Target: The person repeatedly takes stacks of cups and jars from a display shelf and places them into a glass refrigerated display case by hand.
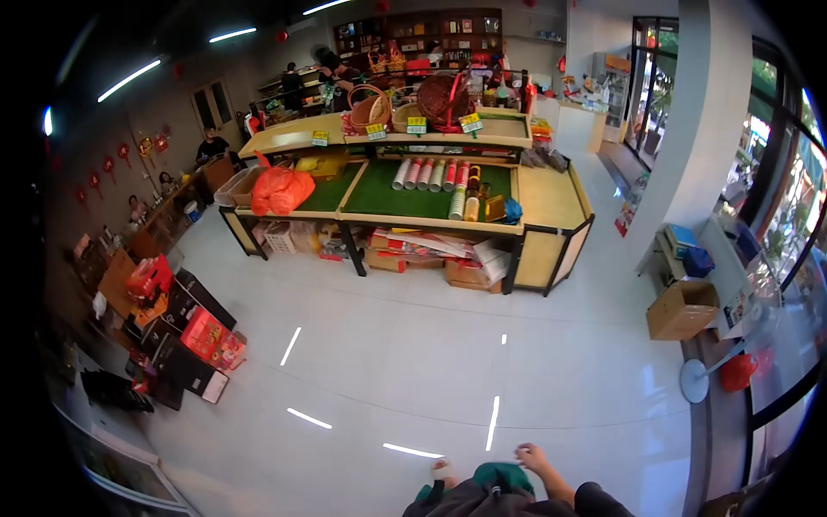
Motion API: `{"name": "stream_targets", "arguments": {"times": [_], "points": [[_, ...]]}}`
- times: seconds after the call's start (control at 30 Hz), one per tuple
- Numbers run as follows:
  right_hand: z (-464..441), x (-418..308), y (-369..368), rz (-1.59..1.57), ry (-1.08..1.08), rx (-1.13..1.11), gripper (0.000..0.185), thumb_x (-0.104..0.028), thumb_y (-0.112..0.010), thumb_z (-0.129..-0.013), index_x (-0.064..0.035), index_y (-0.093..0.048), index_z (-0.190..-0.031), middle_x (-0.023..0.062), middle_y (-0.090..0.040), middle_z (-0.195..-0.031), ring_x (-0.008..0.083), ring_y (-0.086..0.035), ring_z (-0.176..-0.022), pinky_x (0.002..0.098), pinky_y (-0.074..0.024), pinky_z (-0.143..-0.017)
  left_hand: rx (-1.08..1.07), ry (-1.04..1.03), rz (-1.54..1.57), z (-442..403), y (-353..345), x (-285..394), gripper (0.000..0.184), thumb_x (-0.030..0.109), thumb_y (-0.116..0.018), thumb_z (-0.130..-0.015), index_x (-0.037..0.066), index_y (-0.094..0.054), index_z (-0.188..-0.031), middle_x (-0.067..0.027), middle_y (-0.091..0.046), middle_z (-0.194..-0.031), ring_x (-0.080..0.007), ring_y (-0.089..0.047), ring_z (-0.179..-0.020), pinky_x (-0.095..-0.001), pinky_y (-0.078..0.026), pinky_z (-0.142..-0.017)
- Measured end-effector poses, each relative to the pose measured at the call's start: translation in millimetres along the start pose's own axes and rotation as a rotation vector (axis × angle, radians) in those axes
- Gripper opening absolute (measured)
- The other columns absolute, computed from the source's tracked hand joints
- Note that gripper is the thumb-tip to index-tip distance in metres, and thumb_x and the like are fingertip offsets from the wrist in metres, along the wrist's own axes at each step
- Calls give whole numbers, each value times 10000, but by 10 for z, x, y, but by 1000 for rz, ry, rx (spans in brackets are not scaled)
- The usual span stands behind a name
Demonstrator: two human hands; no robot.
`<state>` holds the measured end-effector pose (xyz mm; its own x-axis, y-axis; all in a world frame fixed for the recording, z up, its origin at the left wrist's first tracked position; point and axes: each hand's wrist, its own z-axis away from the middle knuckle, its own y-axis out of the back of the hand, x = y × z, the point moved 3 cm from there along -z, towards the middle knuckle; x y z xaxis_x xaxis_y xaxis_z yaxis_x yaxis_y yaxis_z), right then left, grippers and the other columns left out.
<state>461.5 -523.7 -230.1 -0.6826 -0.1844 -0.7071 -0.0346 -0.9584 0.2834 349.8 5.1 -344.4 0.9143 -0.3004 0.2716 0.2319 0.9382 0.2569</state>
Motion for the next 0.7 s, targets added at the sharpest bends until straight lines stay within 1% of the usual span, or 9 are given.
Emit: {"name": "stream_targets", "arguments": {"times": [0.1, 0.13, 0.17, 0.3, 0.47, 0.53, 0.57, 0.6, 0.7], "points": [[-262, 534, 66, 114, -273, 45, 346, -238, -555, -871, -16, -553, -1136, 150, -652, -841, 226, -642, -672, 349, -527, -502, -36, -74, 101, -131, 204, 651, 390, 286, -451, -881, 78, -558, -1193, -105, -625, -985, -202, -587, -788, -414, -484, -627], [-670, 1218, 108, 237, -397, -163, 426, -270, -554, -870, -9, -528, -1205, 145, -657, -860, 232, -649, -694, 367, -544, -590, -31, -108, 129, -180, 230, 915, 395, 292, -452, -882, 80, -554, -1199, -99, -625, -978, -200, -588, -773, -417, -483, -615], [-954, 1720, 94, 639, -401, -238, 349, -347, -552, -847, -62, -656, -1019, 146, -666, -860, 255, -640, -754, 400, -515, -685, -9, -146, 152, -226, 285, 1222, 400, 299, -453, -883, 82, -550, -1205, -92, -625, -971, -198, -588, -758, -419, -481, -603], [-906, 756, -134, 588, -481, -232, 375, -346, -540, -863, -58, -615, -1090, 141, -648, -973, 259, -621, -872, 393, -496, -766, 126, -355, -7, -763, 206, 2649, 386, 365, -572, -834, 65, -603, -1075, -48, -616, -850, -150, -567, -676, -347, -457, -562], [-1114, -1294, 96, 290, -636, -83, 430, -328, -530, -870, -66, -545, -1210, 122, -640, -1040, 250, -619, -933, 367, -504, -790, 185, -704, -331, -1164, 244, 4418, 438, 378, -583, -823, 22, -622, -1075, -136, -668, -965, -269, -624, -919, -375, -488, -800], [-2290, -811, -61, 129, -381, -69, 442, -330, -555, -844, -30, -556, -1168, 159, -651, -948, 280, -649, -769, 398, -531, -653, 151, -698, -463, -1296, 251, 5103, 441, 396, -579, -819, 58, -619, -1099, -200, -643, -1030, -328, -609, -986, -386, -468, -854], [-2701, -1050, -40, 328, -308, -204, 410, -292, -549, -854, -1, -543, -1142, 180, -643, -899, 285, -643, -650, 405, -527, -527, 148, -686, -469, -1357, 306, 5360, 412, 400, -582, -815, 75, -636, -1062, -192, -653, -986, -319, -616, -973, -392, -471, -844], [-3026, -1208, -100, -21, -360, -124, 383, -304, -579, -847, 43, -587, -1009, 167, -633, -744, 252, -633, -586, 377, -523, -491, 130, -762, -360, -1412, 381, 5594, 380, 389, -579, -817, 73, -641, -1019, -176, -665, -927, -301, -627, -942, -386, -481, -812], [-3829, -2285, -28, -62, -17, 24, 378, -271, -567, -841, -7, -535, -1109, 145, -635, -853, 221, -628, -632, 321, -507, -498, 238, -761, -246, -1326, 582, 6376, 353, 350, -577, -823, 50, -638, -1000, -155, -667, -874, -280, -636, -873, -351, -491, -770]]}}
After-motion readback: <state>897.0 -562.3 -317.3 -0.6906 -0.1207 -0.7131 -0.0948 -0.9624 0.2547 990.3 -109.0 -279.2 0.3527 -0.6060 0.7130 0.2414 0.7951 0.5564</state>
